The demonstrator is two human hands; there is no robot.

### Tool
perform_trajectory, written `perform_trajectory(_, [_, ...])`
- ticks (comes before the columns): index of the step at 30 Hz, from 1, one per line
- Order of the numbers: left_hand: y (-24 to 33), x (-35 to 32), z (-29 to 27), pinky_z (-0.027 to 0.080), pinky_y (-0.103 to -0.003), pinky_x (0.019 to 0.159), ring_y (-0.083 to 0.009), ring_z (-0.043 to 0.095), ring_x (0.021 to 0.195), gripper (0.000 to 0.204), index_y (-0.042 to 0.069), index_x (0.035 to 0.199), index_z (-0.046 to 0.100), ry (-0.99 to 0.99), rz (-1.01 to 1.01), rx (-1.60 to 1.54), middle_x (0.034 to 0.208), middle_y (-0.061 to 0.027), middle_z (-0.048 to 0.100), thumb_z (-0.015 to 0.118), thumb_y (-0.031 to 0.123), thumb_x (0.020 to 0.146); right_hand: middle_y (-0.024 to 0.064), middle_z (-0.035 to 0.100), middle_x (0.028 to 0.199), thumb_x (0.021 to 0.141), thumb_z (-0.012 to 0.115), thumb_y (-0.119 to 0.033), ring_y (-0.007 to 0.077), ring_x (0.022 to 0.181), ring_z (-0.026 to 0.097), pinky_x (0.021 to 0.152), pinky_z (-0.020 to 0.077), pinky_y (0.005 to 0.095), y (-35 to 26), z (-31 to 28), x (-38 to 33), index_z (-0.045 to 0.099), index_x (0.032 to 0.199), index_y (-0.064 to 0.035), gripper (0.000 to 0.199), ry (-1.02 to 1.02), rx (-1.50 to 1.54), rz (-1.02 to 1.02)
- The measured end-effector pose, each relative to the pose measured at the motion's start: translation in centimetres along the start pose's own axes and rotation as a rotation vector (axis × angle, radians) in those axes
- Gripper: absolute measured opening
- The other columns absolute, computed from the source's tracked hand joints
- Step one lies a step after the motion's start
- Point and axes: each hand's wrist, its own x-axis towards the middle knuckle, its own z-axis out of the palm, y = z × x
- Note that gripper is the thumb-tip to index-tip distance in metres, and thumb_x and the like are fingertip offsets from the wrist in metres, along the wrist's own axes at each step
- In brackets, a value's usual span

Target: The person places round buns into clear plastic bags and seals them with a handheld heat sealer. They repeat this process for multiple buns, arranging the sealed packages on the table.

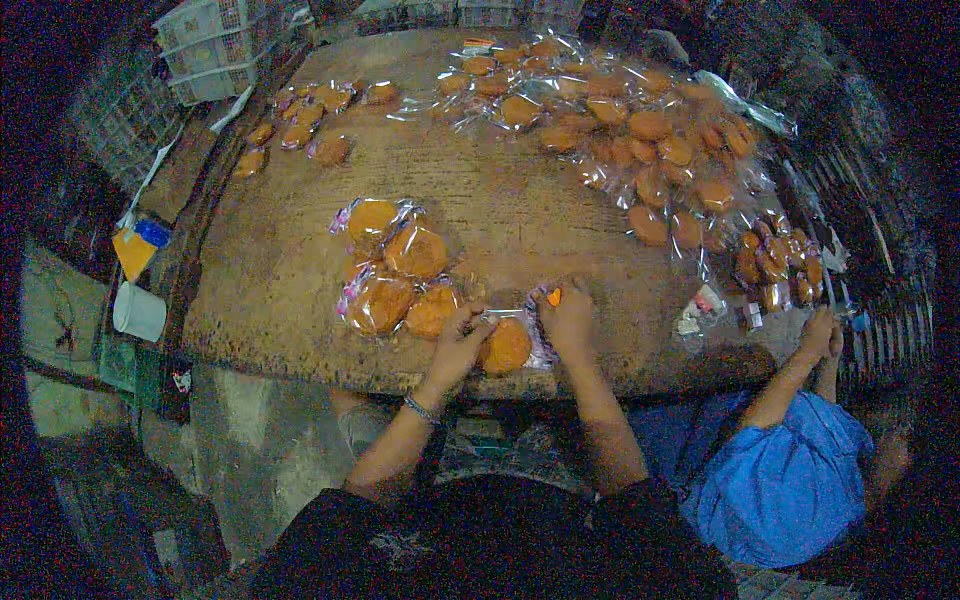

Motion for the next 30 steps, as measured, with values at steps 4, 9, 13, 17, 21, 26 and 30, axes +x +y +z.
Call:
perform_trajectory(4, [0.6, -1.2, -0.1, 0.038, -0.02, 0.052, -0.0048, 0.046, 0.063, 0.022, 0.006, 0.102, 0.055, -0.037, -0.087, -0.101, 0.079, 0.0016, 0.054, 0.059, 0.019, 0.085, 0.02, 0.061, 0.078, 0.068, 0.069, -0.019, 0.0376, 0.076, 0.058, 0.066, 0.0472, 0.0434, 0.0, -0.1, 0.3, 0.06, 0.082, 0.0002, 0.026, -0.029, -0.05, 0.039])
perform_trajectory(9, [0.1, -1.5, -0.8, 0.033, -0.02, 0.044, -0.0036, 0.042, 0.054, 0.019, 0.006, 0.099, 0.057, -0.067, -0.109, -0.045, 0.067, 0.0033, 0.049, 0.058, 0.02, 0.086, 0.0189, 0.06, 0.077, 0.07, 0.069, -0.024, 0.0365, 0.075, 0.058, 0.067, 0.0469, 0.0435, 0.2, -0.4, -1.2, 0.061, 0.082, -0.0007, 0.027, 0.084, 0.008, -0.017])
perform_trajectory(13, [-0.3, -2.1, -0.6, 0.033, -0.021, 0.044, -0.005, 0.042, 0.052, 0.019, 0.006, 0.097, 0.058, -0.013, 0.144, -0.016, 0.066, 0.0029, 0.049, 0.059, 0.021, 0.085, 0.0184, 0.06, 0.078, 0.071, 0.07, -0.028, 0.0356, 0.074, 0.059, 0.068, 0.0467, 0.0433, 0.3, -0.2, -1.2, 0.062, 0.081, -0.0008, 0.03, 0.124, -0.066, 0.02])
perform_trajectory(17, [-0.1, -2.6, -0.6, 0.042, -0.023, 0.056, -0.0093, 0.05, 0.064, 0.025, 0.004, 0.1, 0.058, -0.037, -0.169, -0.107, 0.075, 0.0002, 0.055, 0.061, 0.023, 0.084, 0.0167, 0.061, 0.077, 0.071, 0.07, -0.029, 0.0351, 0.073, 0.058, 0.07, 0.047, 0.0411, -1.0, -1.8, -0.5, 0.063, 0.082, -0.0012, 0.031, -0.007, -0.14, 0.069])
perform_trajectory(21, [0.2, -2.1, -1.0, 0.041, -0.023, 0.053, -0.0087, 0.048, 0.06, 0.025, 0.004, 0.104, 0.056, 0.03, 0.17, 0.217, 0.073, 0.0009, 0.054, 0.059, 0.02, 0.085, 0.0137, 0.063, 0.08, 0.075, 0.067, -0.02, 0.0282, 0.073, 0.06, 0.068, 0.0471, 0.036, -3.0, -4.5, -3.0, 0.064, 0.082, -0.0018, 0.02, 0.061, 0.422, -0.158])
perform_trajectory(26, [1.5, -3.4, -1.1, 0.044, -0.025, 0.061, -0.0118, 0.053, 0.069, 0.024, 0.004, 0.107, 0.056, -0.141, 0.195, 0.214, 0.082, -0.0043, 0.059, 0.055, 0.016, 0.087, 0.0086, 0.065, 0.08, 0.079, 0.064, -0.015, 0.0152, 0.075, 0.059, 0.065, 0.0458, 0.0303, -3.9, -4.0, -7.4, 0.064, 0.083, -0.0012, 0.014, -0.094, 0.609, -0.23])
perform_trajectory(30, [2.3, -4.3, 0.0, 0.044, -0.027, 0.066, -0.0125, 0.052, 0.068, 0.026, 0.003, 0.107, 0.055, -0.051, 0.206, 0.152, 0.079, -0.0049, 0.058, 0.051, 0.021, 0.089, 0.001, 0.058, 0.071, 0.079, 0.065, -0.015, 0.008, 0.065, 0.05, 0.061, 0.042, 0.0256, -2.6, -2.3, -7.5, 0.061, 0.076, -0.0027, 0.014, -0.186, 0.643, 0.023])
